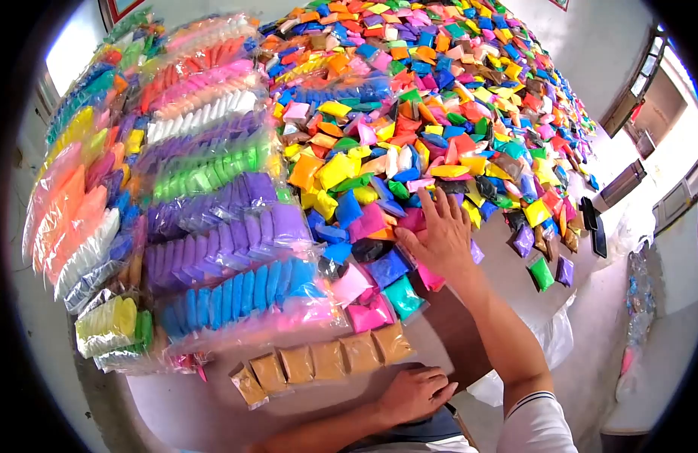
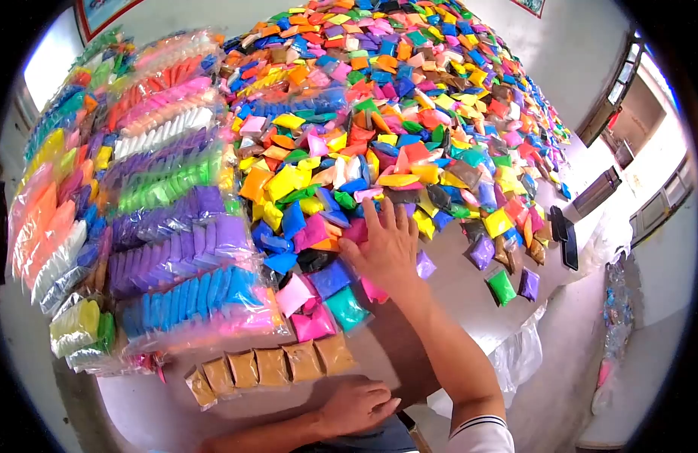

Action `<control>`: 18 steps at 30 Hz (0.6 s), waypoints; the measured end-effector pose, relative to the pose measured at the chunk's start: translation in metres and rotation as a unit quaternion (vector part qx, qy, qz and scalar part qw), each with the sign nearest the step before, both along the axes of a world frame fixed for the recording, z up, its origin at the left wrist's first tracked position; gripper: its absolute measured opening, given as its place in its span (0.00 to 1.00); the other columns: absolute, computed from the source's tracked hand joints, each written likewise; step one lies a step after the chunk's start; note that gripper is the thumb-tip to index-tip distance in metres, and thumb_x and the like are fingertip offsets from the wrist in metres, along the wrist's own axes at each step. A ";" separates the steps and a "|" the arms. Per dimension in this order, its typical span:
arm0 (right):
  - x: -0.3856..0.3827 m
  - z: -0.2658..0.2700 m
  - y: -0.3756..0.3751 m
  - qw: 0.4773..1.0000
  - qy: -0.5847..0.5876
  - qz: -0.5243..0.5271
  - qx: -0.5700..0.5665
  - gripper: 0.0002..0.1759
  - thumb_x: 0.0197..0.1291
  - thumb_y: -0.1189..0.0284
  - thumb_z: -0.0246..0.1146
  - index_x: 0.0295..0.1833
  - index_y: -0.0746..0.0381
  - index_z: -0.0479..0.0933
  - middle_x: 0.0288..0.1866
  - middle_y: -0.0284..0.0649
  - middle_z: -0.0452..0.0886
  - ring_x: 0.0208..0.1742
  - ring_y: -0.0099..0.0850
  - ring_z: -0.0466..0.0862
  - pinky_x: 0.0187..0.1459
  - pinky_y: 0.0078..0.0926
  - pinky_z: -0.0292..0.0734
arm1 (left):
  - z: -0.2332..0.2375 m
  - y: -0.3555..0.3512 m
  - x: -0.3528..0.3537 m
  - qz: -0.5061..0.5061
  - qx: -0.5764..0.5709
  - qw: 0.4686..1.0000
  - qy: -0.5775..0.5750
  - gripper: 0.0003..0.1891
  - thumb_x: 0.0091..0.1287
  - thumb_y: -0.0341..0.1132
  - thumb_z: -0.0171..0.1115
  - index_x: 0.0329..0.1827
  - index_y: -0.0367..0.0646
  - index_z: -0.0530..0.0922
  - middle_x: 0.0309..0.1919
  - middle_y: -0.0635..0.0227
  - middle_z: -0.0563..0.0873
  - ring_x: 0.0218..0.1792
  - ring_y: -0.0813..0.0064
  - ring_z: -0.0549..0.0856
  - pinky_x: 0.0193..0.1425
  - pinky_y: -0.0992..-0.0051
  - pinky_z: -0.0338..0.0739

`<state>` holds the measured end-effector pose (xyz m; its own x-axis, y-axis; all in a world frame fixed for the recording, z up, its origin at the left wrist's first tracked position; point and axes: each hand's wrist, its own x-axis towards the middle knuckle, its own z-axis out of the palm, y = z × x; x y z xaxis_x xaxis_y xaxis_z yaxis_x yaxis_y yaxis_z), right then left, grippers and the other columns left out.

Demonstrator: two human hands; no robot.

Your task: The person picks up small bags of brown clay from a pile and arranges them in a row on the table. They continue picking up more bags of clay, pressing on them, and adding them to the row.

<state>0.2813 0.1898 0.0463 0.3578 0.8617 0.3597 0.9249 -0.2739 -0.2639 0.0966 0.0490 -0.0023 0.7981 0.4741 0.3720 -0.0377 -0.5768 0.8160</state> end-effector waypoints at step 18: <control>-0.006 -0.004 0.046 0.964 0.074 0.223 0.125 0.29 0.55 0.68 0.62 0.64 0.61 0.75 0.71 0.55 0.71 0.71 0.58 0.69 0.73 0.52 0.62 | 0.006 0.004 -0.003 -0.035 -0.031 0.999 0.028 0.11 0.66 0.36 0.67 0.26 0.44 0.79 0.26 0.64 0.81 0.27 0.59 0.82 0.31 0.63 0.78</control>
<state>0.2754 0.2359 0.0426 0.0352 0.8343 0.5502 0.8830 0.2319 -0.4080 0.0939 0.0530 0.0040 0.8493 0.4362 0.2975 -0.0297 -0.5232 0.8517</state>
